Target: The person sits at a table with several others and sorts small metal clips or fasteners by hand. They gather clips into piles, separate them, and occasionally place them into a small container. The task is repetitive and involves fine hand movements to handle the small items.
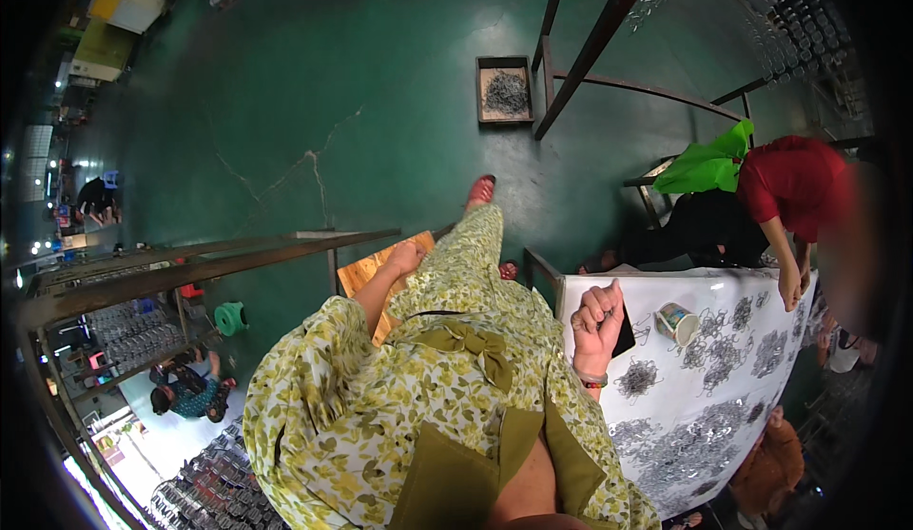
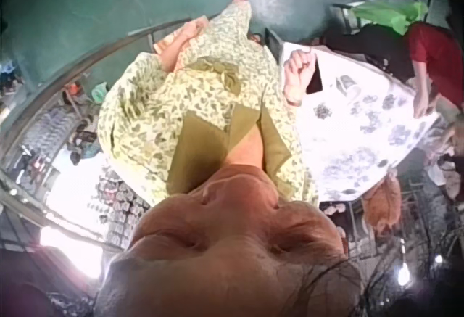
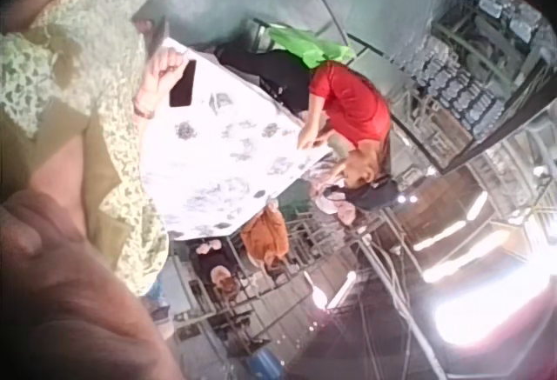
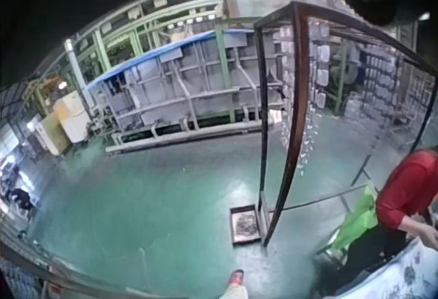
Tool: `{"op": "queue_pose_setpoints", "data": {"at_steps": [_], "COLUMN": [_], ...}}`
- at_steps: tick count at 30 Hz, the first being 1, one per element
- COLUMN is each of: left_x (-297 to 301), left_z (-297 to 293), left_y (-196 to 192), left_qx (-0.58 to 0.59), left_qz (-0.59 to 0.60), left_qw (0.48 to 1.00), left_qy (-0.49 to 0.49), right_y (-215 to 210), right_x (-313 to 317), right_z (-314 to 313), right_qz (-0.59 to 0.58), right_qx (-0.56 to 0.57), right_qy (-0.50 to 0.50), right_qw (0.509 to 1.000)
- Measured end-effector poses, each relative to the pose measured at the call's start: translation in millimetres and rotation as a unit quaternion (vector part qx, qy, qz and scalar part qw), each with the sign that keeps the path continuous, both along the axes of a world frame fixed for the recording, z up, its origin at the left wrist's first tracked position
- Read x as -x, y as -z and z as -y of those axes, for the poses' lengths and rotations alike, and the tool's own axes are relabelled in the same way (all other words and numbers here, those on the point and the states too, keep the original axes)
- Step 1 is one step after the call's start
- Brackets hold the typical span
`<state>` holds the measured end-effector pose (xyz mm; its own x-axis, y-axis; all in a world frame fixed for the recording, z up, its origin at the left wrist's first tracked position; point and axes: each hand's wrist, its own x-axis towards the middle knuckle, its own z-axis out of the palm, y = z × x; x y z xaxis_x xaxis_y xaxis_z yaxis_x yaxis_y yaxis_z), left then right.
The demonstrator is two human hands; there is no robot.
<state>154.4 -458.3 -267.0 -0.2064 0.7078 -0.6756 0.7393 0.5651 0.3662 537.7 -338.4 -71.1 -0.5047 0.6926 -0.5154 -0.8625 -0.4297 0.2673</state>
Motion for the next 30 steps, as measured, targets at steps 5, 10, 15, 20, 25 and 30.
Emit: {"op": "queue_pose_setpoints", "data": {"at_steps": [5, 10, 15, 20, 25, 30], "left_x": [-17, -24, -19, -18, -54, -74], "left_z": [-20, -43, -62, -1, 83, 116], "left_y": [4, 15, -38, -39, -36, -30], "left_qx": [-0.012, -0.1, -0.2, -0.195, -0.109, -0.046], "left_qz": [0.045, 0.038, 0.079, 0.085, 0.081, 0.099], "left_qw": [0.979, 0.973, 0.932, 0.914, 0.886, 0.861], "left_qy": [-0.198, -0.206, -0.292, -0.347, -0.444, -0.497], "right_y": [-20, -8, 37, 107, 148, 272], "right_x": [17, 33, 64, 94, 119, 65], "right_z": [-29, -57, -96, -162, -231, -180], "right_qz": [-0.043, 0.016, 0.093, 0.09, 0.119, 0.306], "right_qx": [-0.014, -0.059, -0.038, -0.009, 0.004, 0.208], "right_qy": [-0.086, -0.193, -0.263, -0.275, -0.232, -0.206], "right_qw": [0.995, 0.979, 0.96, 0.957, 0.965, 0.906]}}
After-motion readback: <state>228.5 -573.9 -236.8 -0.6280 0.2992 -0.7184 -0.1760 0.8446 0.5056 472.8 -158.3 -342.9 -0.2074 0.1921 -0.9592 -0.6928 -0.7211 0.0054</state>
